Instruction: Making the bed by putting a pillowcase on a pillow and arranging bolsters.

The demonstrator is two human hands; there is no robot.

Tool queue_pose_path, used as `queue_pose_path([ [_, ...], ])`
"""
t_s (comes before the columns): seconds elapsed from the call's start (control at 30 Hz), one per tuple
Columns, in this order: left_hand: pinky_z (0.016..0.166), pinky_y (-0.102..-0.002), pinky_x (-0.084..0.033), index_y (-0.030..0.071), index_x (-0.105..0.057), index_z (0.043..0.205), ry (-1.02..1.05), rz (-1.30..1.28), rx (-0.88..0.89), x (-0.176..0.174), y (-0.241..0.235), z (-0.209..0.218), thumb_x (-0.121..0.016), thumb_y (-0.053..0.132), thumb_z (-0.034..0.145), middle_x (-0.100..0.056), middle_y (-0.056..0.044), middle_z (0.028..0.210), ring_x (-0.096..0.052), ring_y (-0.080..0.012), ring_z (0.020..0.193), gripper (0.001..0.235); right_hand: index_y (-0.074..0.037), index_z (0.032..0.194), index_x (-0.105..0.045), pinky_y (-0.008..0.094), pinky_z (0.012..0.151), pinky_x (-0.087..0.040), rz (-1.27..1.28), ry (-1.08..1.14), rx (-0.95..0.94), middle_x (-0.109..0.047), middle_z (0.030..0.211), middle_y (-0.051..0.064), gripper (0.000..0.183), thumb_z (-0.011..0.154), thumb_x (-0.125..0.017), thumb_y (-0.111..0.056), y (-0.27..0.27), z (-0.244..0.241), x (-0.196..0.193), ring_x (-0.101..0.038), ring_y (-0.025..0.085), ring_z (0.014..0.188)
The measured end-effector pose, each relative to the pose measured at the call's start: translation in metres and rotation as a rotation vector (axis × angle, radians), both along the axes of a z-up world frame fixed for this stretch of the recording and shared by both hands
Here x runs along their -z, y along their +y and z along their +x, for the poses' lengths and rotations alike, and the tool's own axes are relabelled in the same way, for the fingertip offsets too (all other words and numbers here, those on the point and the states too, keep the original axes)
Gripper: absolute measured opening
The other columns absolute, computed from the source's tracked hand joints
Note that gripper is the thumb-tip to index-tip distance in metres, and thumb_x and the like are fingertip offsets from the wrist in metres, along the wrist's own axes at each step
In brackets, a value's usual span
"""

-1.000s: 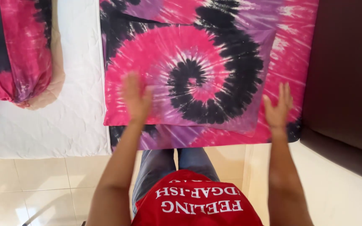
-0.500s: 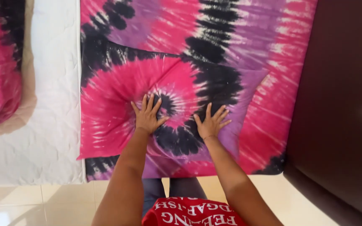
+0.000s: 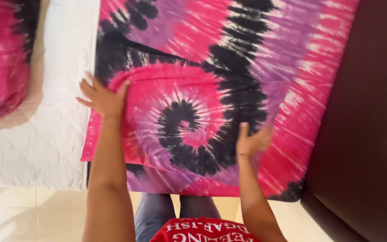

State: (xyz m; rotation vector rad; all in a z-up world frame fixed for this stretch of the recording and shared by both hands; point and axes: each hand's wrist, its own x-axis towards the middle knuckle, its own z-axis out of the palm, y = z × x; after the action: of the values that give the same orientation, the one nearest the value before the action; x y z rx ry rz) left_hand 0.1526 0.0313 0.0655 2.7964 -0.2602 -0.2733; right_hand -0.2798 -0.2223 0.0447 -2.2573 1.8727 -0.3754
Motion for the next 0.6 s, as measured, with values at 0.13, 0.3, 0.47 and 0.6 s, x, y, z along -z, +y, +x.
queue_pose_path([
  [0.13,0.112,-0.060,-0.025,-0.011,-0.036,0.150,0.188,-0.107,-0.140,0.048,0.041,0.008,-0.081,0.075,0.077,-0.043,-0.037,0.145,-0.037,-0.0449,0.139,0.122,0.014,0.147,-0.042,0.053,0.109,-0.035,0.081,-0.207,0.153,-0.045,0.145,0.036,0.097,0.100,-0.079,-0.063,-0.061,-0.059,0.033,-0.043,0.045,0.133],
  [0.3,0.094,-0.038,-0.052,-0.002,-0.066,0.130,0.733,-0.556,-0.371,-0.002,0.054,-0.022,-0.085,0.048,0.078,-0.071,-0.017,0.120,-0.067,-0.0265,0.109,0.074,0.007,0.126,-0.071,0.042,0.071,-0.044,0.769,-0.357,0.384,-0.064,0.097,0.012,0.065,0.099,-0.076,-0.053,-0.098,-0.044,-0.045,-0.053,0.023,0.084],
  [0.47,0.086,-0.034,-0.057,-0.002,-0.070,0.124,0.665,-0.877,-0.291,-0.064,0.059,-0.015,-0.083,0.026,0.084,-0.075,-0.011,0.112,-0.069,-0.0192,0.098,0.051,-0.006,0.130,-0.064,0.034,0.082,-0.057,0.727,-0.740,0.251,-0.069,0.117,0.008,0.049,0.097,-0.069,-0.041,-0.041,-0.058,-0.141,-0.067,0.017,0.098],
  [0.6,0.095,-0.034,-0.054,-0.003,-0.063,0.130,0.277,-0.911,0.222,-0.136,-0.031,0.028,-0.080,0.017,0.095,-0.074,-0.014,0.122,-0.070,-0.0207,0.112,0.044,-0.008,0.129,-0.061,0.040,0.082,-0.060,0.770,-1.007,0.512,-0.070,0.114,0.008,0.048,0.097,-0.062,-0.044,0.030,-0.074,-0.194,-0.070,0.022,0.096],
])
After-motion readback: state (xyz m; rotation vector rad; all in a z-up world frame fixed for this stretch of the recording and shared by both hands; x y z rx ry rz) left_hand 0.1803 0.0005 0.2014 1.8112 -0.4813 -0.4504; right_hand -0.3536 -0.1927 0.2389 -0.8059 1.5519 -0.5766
